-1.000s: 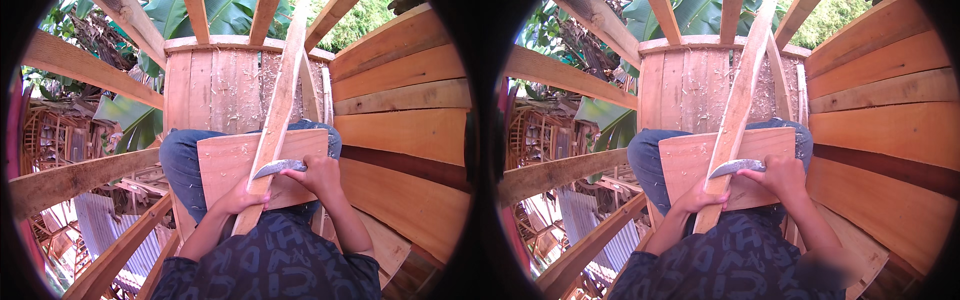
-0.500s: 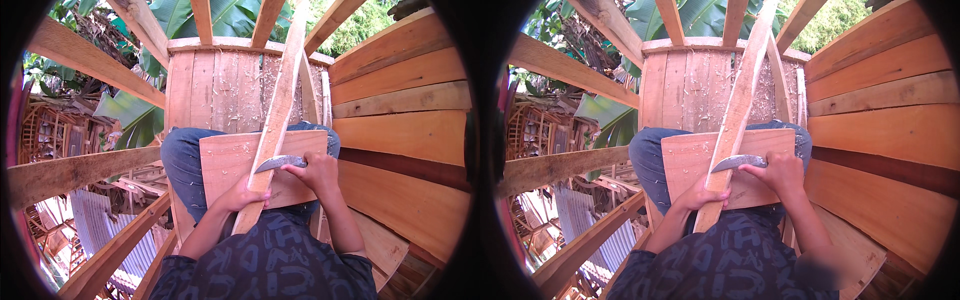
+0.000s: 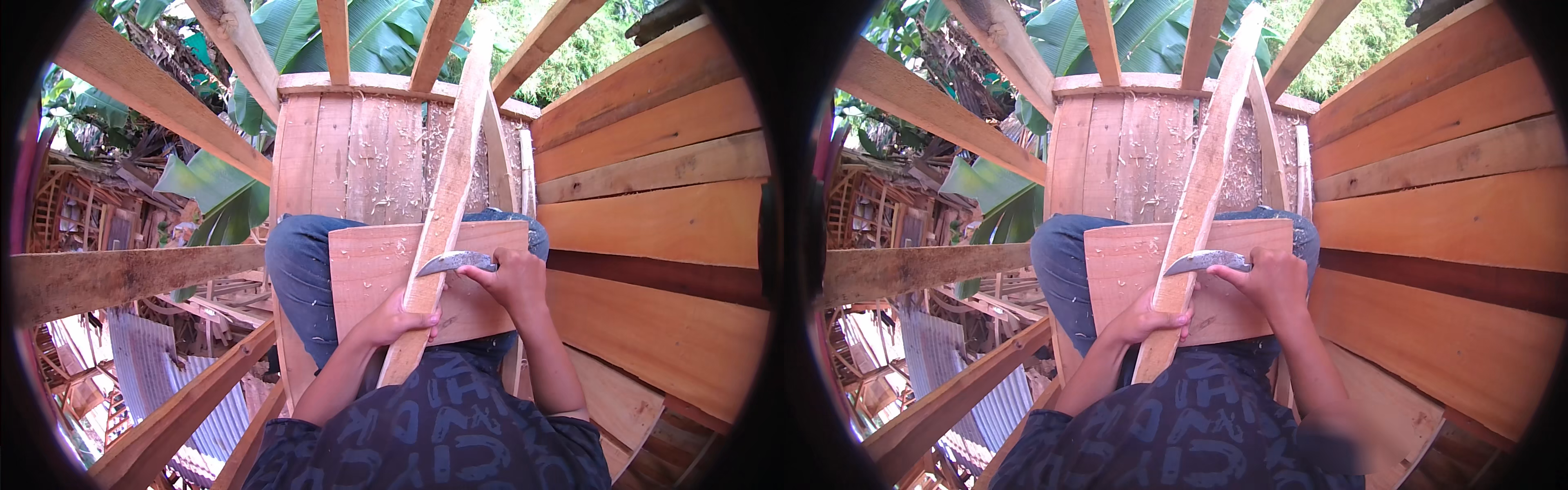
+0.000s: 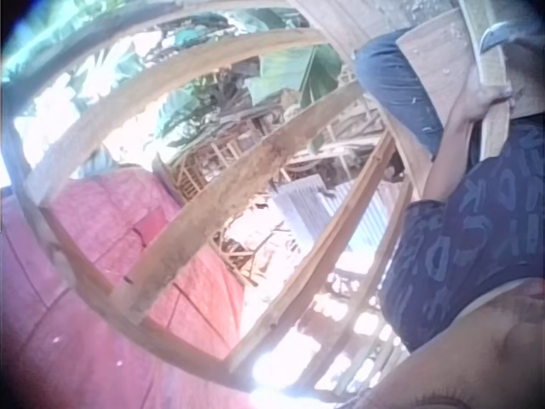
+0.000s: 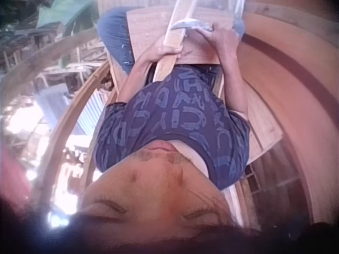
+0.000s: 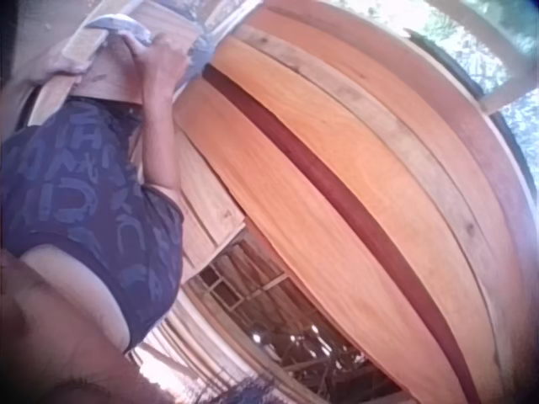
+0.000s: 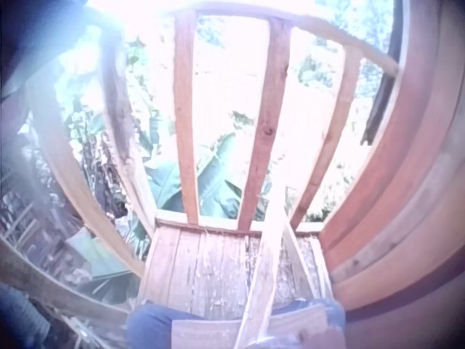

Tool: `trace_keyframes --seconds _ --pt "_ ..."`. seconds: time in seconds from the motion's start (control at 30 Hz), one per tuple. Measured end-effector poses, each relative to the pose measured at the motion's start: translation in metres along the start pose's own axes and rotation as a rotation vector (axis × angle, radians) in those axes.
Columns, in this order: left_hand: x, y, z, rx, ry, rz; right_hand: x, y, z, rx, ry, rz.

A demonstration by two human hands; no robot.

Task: The person carves a long, thin piece of wood using a curved knife while seated on a wooden platform. They hold the wood with the left hand and shave thin layers with the right hand, producing wood shavings that accumulate on the lap and platform.

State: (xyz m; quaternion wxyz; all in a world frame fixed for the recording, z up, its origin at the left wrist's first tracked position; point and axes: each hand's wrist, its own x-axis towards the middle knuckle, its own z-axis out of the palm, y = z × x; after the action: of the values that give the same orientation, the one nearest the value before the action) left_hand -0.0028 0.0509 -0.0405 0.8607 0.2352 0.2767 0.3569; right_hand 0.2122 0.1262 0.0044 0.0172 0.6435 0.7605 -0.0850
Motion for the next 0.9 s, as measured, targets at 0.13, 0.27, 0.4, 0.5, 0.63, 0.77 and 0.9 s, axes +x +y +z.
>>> trace_keyframes --seconds 0.13,0.27,0.4,0.5,0.63,0.77,0.9 --pt "-0.001 0.002 0.002 -0.002 0.016 -0.007 0.0 0.0 0.004 -0.003 0.043 -0.012" --pt "0.0 0.0 0.001 -0.006 0.02 -0.007 0.001 0.001 0.004 -0.007 0.072 -0.002" --pt "0.0 0.0 0.0 -0.017 0.022 -0.013 0.003 0.001 0.009 -0.003 0.082 -0.011" --pt "0.0 0.001 0.0 -0.018 0.026 0.003 0.006 -0.001 0.007 0.011 0.067 -0.017" --pt "-0.005 -0.004 -0.003 -0.002 -0.007 -0.017 0.032 0.033 0.011 0.118 0.158 0.294" --pt "-0.006 -0.009 -0.003 0.025 -0.084 -0.02 0.052 0.11 -0.063 0.196 0.232 0.47" --pt "-0.001 -0.003 -0.004 0.008 -0.06 -0.05 0.013 0.054 -0.068 0.201 0.134 0.34"
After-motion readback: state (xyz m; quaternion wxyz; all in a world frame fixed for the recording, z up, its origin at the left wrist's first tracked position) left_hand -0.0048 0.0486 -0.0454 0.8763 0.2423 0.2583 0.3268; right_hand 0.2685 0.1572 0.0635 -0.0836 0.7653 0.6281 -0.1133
